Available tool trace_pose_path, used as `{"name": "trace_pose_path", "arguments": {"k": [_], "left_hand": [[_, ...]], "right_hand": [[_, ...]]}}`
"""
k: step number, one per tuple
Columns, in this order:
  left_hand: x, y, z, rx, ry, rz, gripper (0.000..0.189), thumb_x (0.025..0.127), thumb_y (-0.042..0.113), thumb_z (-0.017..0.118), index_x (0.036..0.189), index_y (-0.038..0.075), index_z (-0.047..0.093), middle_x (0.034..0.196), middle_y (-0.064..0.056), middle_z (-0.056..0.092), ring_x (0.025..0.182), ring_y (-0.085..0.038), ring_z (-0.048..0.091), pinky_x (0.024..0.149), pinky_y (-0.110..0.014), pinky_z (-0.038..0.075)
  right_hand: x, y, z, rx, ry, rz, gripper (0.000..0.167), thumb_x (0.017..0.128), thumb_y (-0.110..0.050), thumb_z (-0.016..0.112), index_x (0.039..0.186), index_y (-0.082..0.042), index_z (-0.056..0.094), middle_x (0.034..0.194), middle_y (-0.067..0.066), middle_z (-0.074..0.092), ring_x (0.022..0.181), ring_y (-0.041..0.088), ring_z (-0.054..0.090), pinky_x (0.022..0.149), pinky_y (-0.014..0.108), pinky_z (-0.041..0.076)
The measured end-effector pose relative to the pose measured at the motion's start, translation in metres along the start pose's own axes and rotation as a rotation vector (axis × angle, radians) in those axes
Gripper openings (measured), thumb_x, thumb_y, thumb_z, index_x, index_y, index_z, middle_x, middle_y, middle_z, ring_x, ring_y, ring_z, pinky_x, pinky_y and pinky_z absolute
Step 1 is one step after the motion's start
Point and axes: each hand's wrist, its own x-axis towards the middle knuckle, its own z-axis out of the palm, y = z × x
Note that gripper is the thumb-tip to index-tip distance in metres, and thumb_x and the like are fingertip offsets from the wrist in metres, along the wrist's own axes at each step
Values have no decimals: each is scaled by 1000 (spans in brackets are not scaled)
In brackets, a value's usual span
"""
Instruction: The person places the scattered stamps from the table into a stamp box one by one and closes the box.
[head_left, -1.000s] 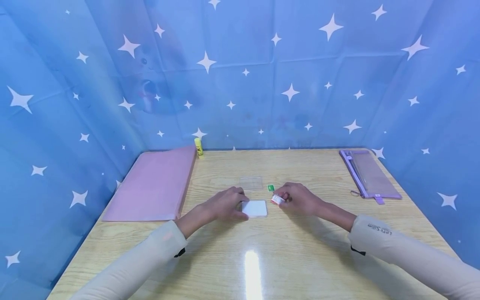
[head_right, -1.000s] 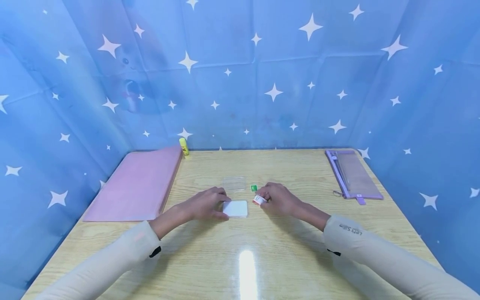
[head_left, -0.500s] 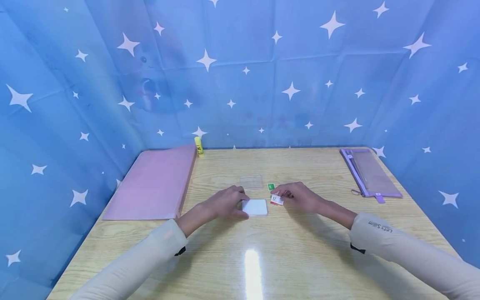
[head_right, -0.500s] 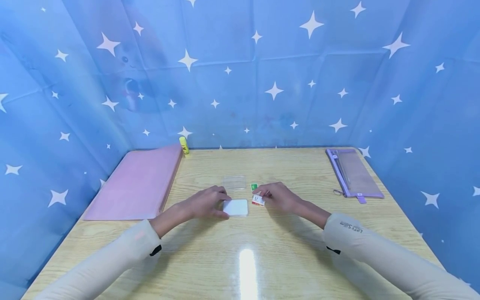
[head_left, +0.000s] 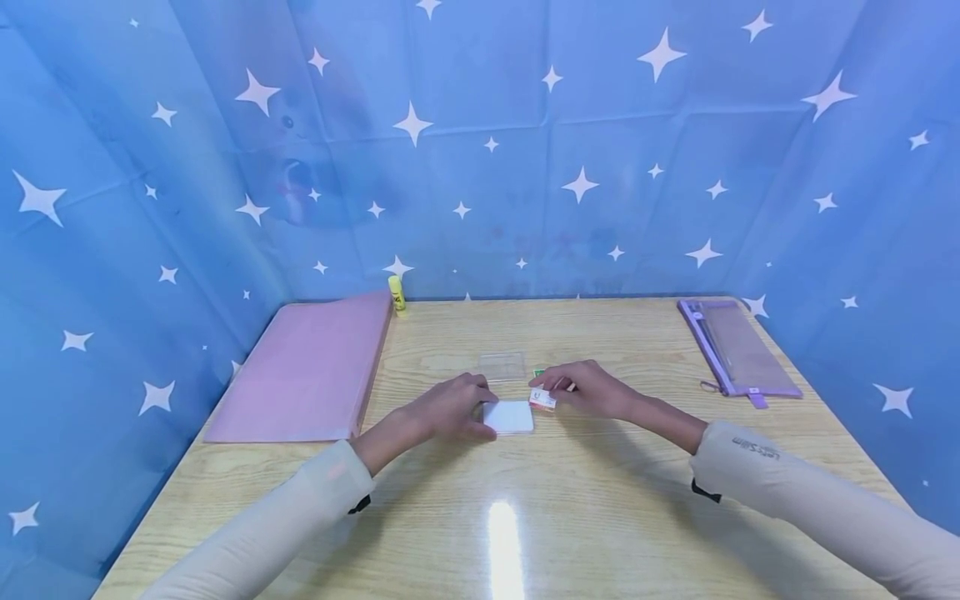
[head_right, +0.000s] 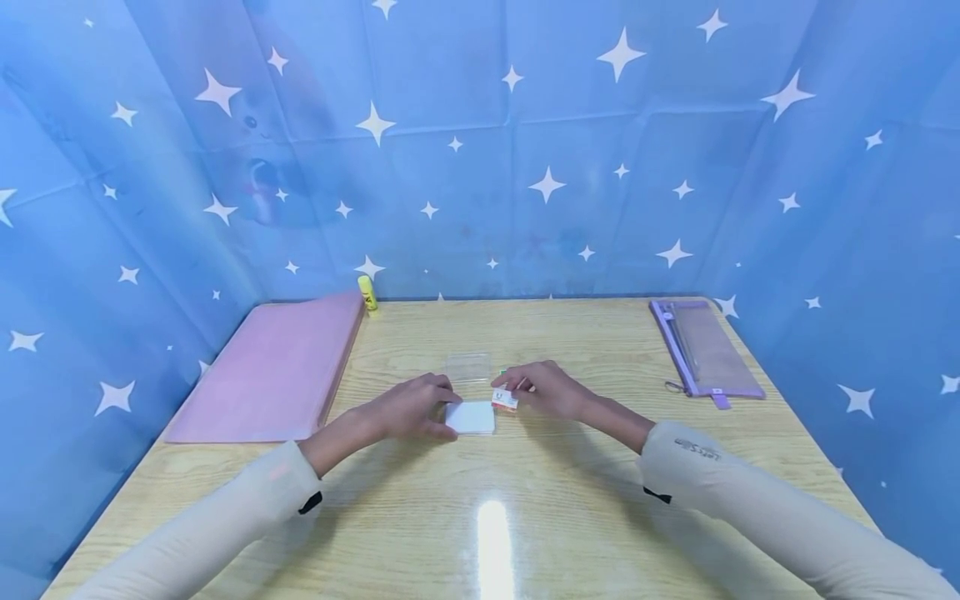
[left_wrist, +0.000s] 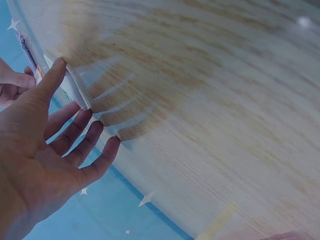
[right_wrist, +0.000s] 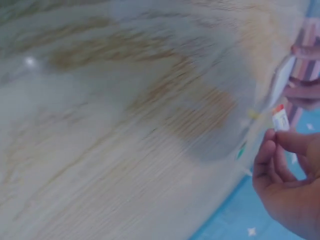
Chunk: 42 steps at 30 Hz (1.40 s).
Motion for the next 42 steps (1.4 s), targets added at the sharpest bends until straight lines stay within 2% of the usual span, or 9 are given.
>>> {"name": "trace_pose_path", "arguments": {"k": [9, 14, 17, 22, 27, 33, 42], "left_hand": [[1, 0, 0, -11, 5, -1, 56, 87, 41, 85, 131, 8, 72, 115, -4, 67, 91, -12, 56, 76, -25, 48], [1, 0, 0, -15, 4, 3, 56, 87, 41, 85, 131, 9, 72, 114, -3, 67, 94, -12, 57, 76, -25, 49], [1, -1, 1, -13, 8, 12, 55, 87, 40, 85, 131, 9, 73, 114, -2, 67, 94, -11, 57, 76, -25, 49], [1, -3, 1, -5, 12, 25, 54, 88, 41, 84, 130, 10, 73, 113, -2, 67, 93, -11, 56, 75, -24, 48], [1, -3, 1, 2, 11, 33, 54, 88, 41, 84, 130, 9, 73, 111, -2, 66, 91, -11, 55, 74, -24, 47], [0, -1, 0, 10, 4, 33, 53, 88, 42, 84, 129, 10, 74, 112, -2, 66, 95, -12, 56, 76, -26, 48], [1, -1, -1, 8, 0, 34, 54, 87, 41, 85, 130, 11, 73, 113, -1, 66, 101, -15, 58, 79, -28, 50]], "right_hand": [[13, -15, 13, 35, -25, -19, 29, 94, 12, 66, 120, 1, 72, 103, 12, 76, 89, 25, 74, 75, 29, 58], [18, -21, 22, 71, -27, -27, 19, 96, 11, 64, 110, 0, 72, 102, 12, 76, 91, 25, 73, 78, 34, 60], [21, -23, 26, 82, -28, -21, 18, 96, 11, 63, 105, 0, 73, 101, 12, 76, 90, 24, 73, 77, 32, 59], [24, -24, 33, 37, -23, -34, 20, 95, 10, 65, 103, -3, 78, 104, 11, 75, 85, 17, 69, 70, 24, 54], [26, -24, 40, -8, -19, -34, 19, 95, 7, 67, 104, -4, 79, 103, 9, 74, 83, 10, 63, 69, 22, 52], [27, -25, 45, -43, -16, -32, 16, 96, 2, 69, 106, -5, 80, 102, 6, 72, 84, 9, 60, 69, 23, 52], [32, -28, 49, -130, 0, -24, 14, 98, -4, 70, 103, -11, 81, 95, -1, 69, 75, 7, 52, 65, 23, 47]]}}
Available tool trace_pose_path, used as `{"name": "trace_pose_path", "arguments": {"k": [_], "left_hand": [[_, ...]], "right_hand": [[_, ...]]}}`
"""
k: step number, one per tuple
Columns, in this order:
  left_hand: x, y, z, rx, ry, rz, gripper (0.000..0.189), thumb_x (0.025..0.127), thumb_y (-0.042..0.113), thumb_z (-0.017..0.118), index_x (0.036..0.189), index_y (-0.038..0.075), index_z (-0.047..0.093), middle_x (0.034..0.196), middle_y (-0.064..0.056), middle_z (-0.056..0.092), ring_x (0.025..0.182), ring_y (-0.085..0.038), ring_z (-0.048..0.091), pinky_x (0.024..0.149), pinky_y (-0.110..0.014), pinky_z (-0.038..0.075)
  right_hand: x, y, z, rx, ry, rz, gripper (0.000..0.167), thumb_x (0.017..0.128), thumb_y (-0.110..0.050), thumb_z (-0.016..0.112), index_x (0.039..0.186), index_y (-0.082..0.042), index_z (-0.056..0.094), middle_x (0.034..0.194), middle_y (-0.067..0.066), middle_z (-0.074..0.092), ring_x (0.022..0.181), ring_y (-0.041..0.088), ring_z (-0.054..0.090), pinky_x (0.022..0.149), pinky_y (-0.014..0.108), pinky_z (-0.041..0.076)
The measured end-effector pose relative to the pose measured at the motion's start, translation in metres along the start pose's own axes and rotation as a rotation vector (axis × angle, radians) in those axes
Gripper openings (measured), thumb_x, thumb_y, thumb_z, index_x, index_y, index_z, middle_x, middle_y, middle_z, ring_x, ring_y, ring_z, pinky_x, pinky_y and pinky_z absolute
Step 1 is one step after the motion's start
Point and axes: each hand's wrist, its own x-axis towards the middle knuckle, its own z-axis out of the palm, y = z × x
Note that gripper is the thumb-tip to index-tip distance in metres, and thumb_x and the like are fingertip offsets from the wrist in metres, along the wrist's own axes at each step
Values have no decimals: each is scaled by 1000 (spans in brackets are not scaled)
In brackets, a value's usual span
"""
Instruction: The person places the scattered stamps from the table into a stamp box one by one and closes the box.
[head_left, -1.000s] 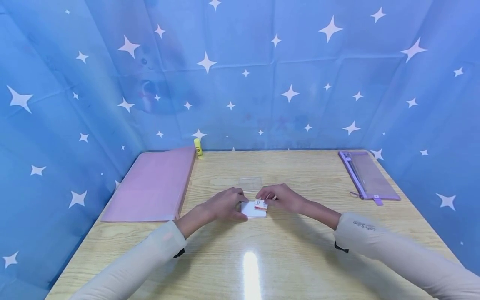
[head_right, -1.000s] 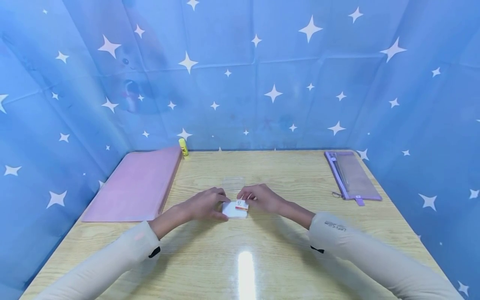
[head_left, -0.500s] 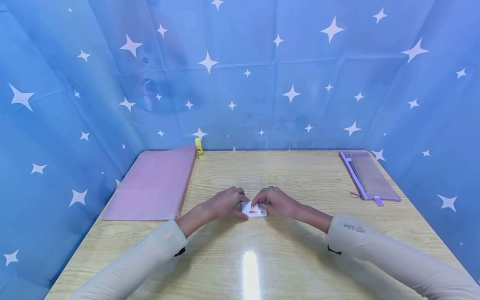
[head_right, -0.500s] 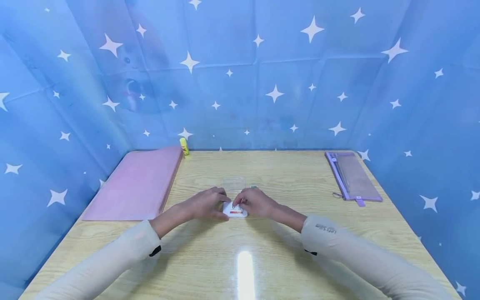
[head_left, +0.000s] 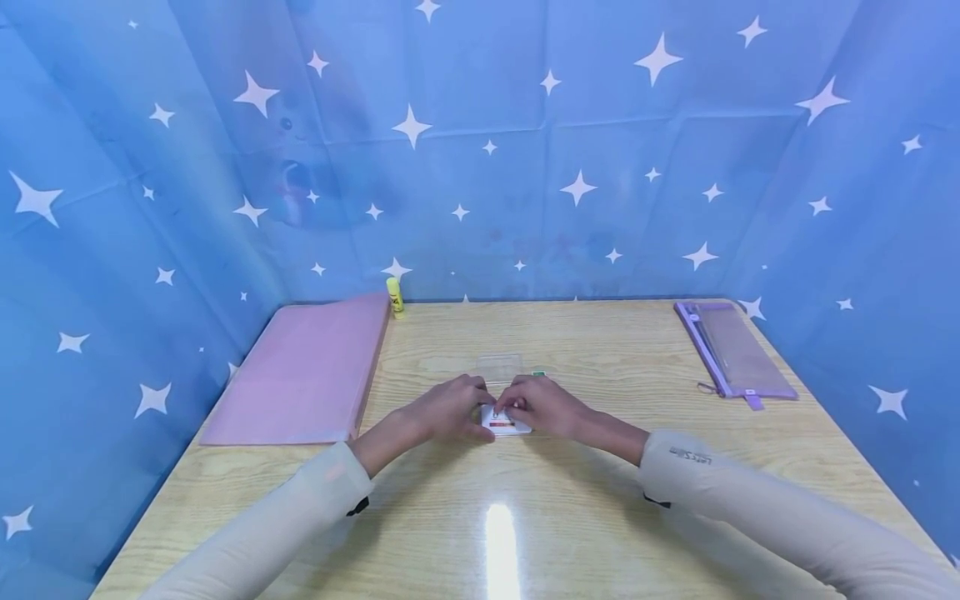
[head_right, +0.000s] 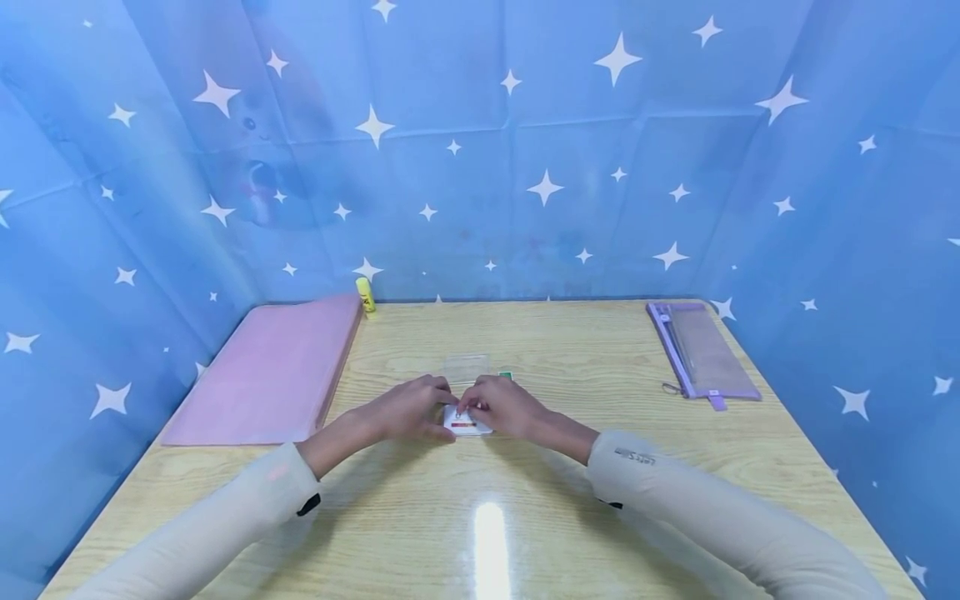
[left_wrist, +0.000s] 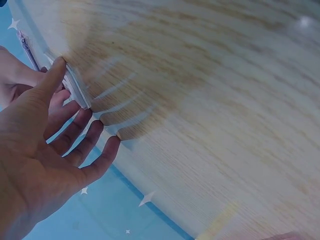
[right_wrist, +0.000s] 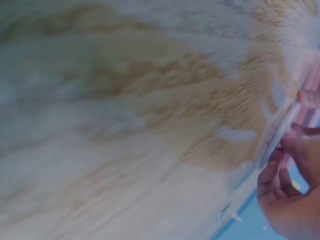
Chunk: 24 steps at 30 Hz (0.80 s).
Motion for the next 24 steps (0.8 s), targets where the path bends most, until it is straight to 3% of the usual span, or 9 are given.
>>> {"name": "trace_pose_path", "arguments": {"k": [24], "left_hand": [[0, 0, 1, -6, 22, 17, 47, 85, 41, 86, 121, 11, 76, 111, 0, 67, 103, -18, 60, 83, -28, 52]], "right_hand": [[2, 1, 7, 20, 16, 31, 15, 99, -7, 70, 106, -14, 81, 97, -3, 67, 71, 6, 49, 64, 23, 45]]}}
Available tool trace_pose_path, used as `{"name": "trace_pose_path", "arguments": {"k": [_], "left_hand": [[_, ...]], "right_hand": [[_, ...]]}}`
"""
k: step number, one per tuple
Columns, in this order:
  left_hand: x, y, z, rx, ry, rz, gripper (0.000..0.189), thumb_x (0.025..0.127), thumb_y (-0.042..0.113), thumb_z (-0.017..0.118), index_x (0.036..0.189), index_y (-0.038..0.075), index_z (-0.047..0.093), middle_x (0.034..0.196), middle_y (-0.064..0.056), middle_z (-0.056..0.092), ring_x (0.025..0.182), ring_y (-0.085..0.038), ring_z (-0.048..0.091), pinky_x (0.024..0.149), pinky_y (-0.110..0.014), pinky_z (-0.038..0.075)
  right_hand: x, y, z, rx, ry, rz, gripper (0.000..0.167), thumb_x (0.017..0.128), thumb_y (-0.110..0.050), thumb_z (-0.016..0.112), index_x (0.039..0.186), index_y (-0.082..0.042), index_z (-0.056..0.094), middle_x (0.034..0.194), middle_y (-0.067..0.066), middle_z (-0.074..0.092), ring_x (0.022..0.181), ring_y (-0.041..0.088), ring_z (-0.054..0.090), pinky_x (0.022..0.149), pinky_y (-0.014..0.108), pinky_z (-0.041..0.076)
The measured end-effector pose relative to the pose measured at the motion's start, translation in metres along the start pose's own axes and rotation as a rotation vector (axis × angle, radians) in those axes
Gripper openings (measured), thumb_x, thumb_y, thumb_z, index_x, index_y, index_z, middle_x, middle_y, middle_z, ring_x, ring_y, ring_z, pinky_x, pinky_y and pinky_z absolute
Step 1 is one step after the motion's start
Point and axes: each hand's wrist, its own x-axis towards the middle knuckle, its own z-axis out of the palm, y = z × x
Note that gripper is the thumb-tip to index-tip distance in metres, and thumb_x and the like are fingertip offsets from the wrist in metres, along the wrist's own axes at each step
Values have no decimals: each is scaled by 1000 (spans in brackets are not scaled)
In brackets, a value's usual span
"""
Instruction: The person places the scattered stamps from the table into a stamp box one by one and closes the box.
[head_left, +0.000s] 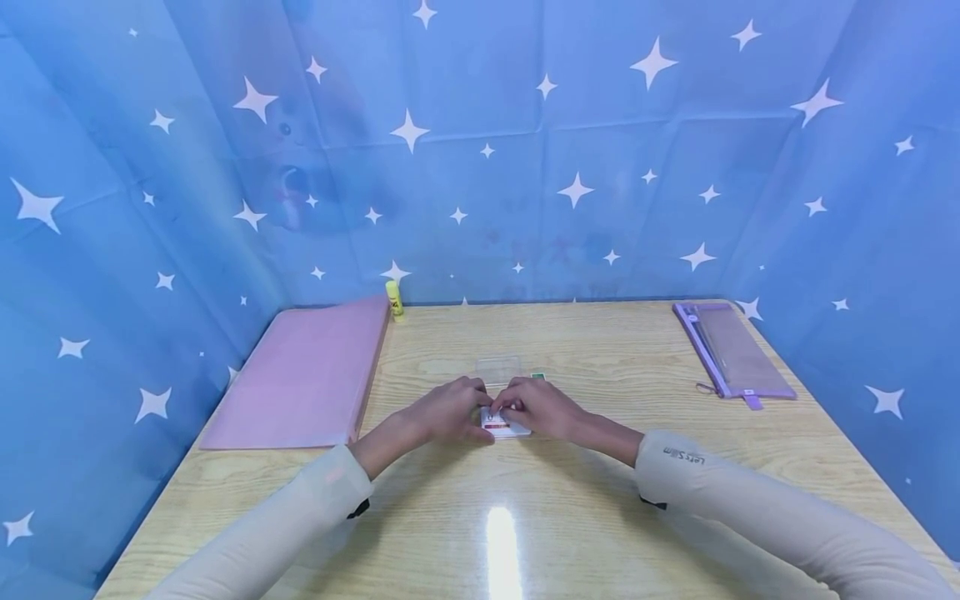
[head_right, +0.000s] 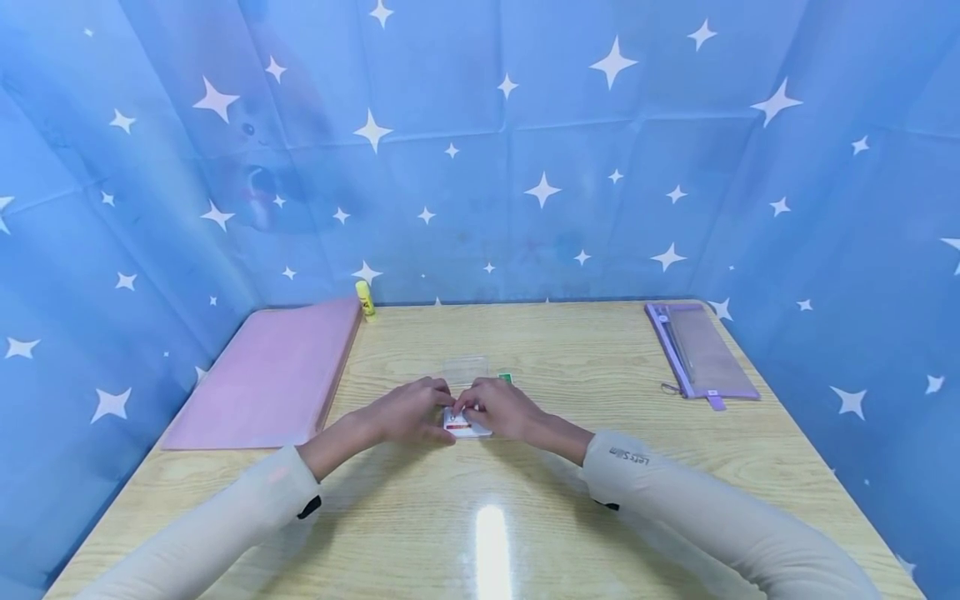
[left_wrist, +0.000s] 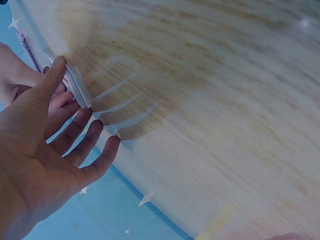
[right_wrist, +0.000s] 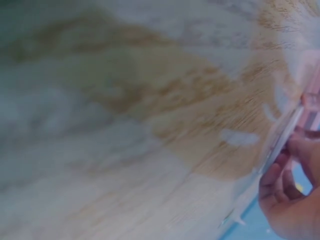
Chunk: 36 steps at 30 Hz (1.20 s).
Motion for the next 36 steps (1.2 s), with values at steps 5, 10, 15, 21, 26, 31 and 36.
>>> {"name": "trace_pose_path", "arguments": {"k": [5, 10, 15, 21, 26, 31, 36], "left_hand": [[0, -1, 1, -2, -1, -11, 47, 85, 41, 87, 120, 12, 76, 112, 0, 67, 105, -18, 61, 85, -29, 52], [1, 0, 1, -13, -5, -13, 46, 85, 40, 87, 120, 11, 76, 112, 0, 67, 105, -18, 61, 86, -29, 52], [1, 0, 2, -13, -4, -12, 46, 86, 41, 86, 120, 11, 76, 112, 0, 67, 103, -16, 61, 85, -28, 52], [1, 0, 3, -22, 3, -13, 48, 85, 40, 87, 121, 11, 76, 111, 0, 67, 101, -16, 60, 82, -28, 52], [0, 1, 2, -23, 4, -21, 47, 85, 39, 87, 120, 11, 76, 111, 0, 68, 100, -16, 60, 82, -28, 51], [0, 1, 3, -15, 9, -26, 50, 84, 38, 88, 124, 10, 76, 109, 0, 68, 95, -14, 58, 79, -26, 50], [1, 1, 4, -6, 12, -24, 52, 84, 38, 88, 126, 11, 76, 108, 0, 67, 94, -13, 57, 78, -26, 50]], "right_hand": [[0, -1, 1, 1, 6, -5, 14, 99, -8, 70, 106, -14, 81, 99, -1, 69, 72, 6, 51, 64, 23, 46], [-1, -2, 0, 9, 6, 2, 14, 99, -8, 70, 106, -14, 81, 99, 0, 69, 70, 5, 50, 63, 22, 45], [-2, -2, 0, 9, 8, 2, 14, 99, -8, 70, 106, -14, 81, 98, 0, 68, 67, 6, 47, 62, 23, 43], [-3, -1, 0, 20, 18, 9, 14, 100, -10, 70, 106, -15, 82, 101, 0, 70, 73, 6, 53, 63, 23, 46], [-3, 1, -1, 16, 26, -5, 14, 99, -10, 71, 107, -14, 82, 103, 2, 71, 76, 7, 55, 63, 23, 46], [-5, 3, -5, 23, 28, 1, 15, 98, -9, 73, 110, -14, 81, 105, 1, 73, 79, 9, 56, 65, 23, 47], [-8, 5, -11, 36, 28, 30, 16, 97, -9, 73, 111, -13, 81, 103, -1, 73, 84, 10, 64, 69, 24, 52]]}}
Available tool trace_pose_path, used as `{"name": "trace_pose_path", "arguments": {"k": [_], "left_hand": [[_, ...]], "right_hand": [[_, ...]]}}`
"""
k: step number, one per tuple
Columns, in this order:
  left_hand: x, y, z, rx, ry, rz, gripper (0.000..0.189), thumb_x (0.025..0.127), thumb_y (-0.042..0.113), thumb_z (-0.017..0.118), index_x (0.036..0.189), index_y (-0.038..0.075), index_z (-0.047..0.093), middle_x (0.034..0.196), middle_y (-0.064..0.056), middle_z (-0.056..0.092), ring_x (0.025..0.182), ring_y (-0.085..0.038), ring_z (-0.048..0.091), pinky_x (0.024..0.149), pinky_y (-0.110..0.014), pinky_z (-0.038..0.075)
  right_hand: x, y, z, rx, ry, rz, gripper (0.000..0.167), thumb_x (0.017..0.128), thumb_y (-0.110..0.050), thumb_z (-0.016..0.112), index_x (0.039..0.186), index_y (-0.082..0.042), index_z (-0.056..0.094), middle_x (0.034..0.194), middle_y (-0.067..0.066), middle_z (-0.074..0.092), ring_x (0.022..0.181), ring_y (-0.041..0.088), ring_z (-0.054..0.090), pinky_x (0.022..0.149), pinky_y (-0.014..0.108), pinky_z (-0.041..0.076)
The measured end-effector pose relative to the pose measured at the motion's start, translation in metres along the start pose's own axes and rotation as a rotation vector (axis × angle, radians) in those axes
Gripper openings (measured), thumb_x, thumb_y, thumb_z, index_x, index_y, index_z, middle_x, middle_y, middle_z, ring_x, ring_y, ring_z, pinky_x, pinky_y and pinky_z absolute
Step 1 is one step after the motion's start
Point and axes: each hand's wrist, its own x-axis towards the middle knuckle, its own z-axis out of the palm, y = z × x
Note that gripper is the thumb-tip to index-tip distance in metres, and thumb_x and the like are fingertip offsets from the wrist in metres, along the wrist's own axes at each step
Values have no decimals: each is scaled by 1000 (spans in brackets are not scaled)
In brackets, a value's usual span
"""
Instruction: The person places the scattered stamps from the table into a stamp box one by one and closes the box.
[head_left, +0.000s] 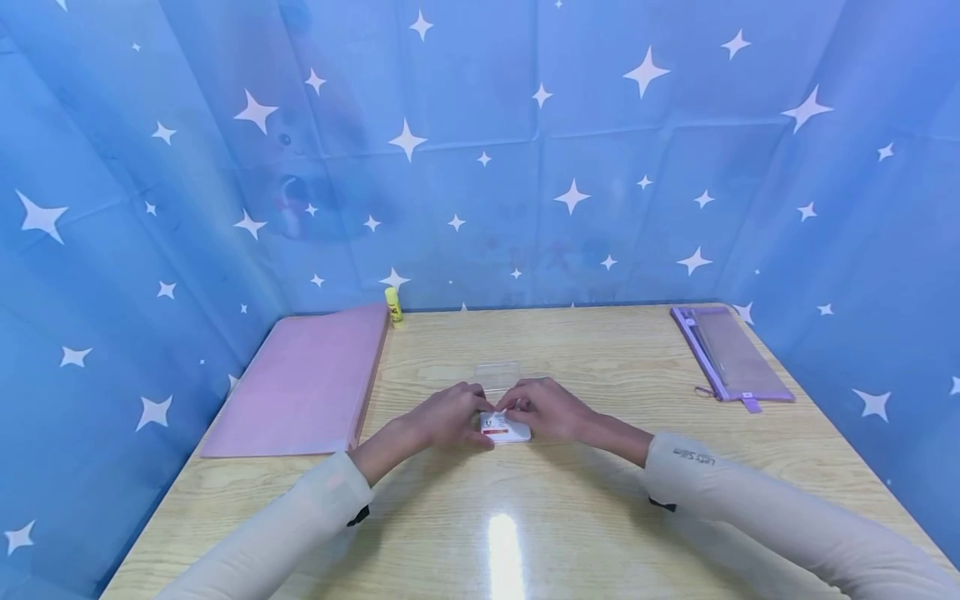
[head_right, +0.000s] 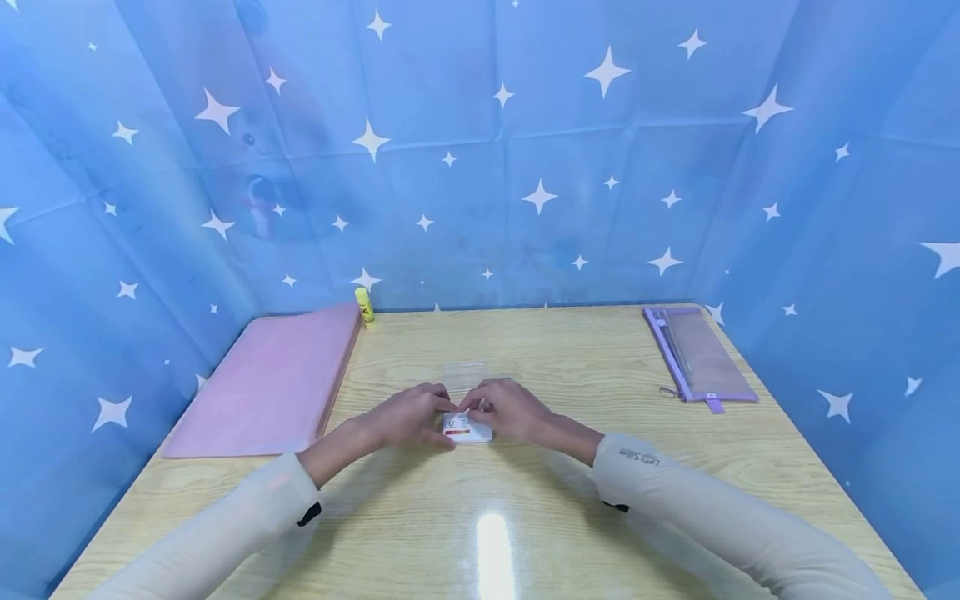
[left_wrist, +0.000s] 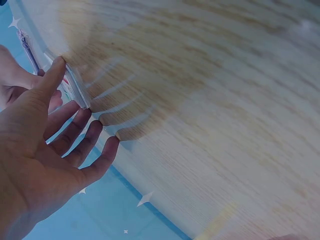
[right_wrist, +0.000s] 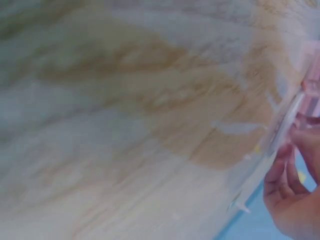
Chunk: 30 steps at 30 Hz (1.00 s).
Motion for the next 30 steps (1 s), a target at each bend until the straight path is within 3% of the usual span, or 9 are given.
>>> {"name": "trace_pose_path", "arguments": {"k": [19, 30], "left_hand": [[0, 0, -2, -2, -3, -17, 57, 83, 40, 88, 128, 9, 74, 113, -1, 68, 96, -13, 58, 82, -28, 50], [0, 0, -2, -16, -9, -5, 56, 83, 39, 89, 128, 9, 75, 113, -2, 68, 95, -13, 57, 83, -28, 50]], "right_hand": [[-1, 26, -39, -38, 85, -40, 17, 95, -4, 74, 112, -2, 77, 93, 2, 73, 79, 14, 67, 66, 26, 53], [-3, 47, -44, -48, 85, 46, 19, 95, -6, 75, 113, -1, 77, 94, 5, 72, 81, 19, 69, 69, 28, 54]]}}
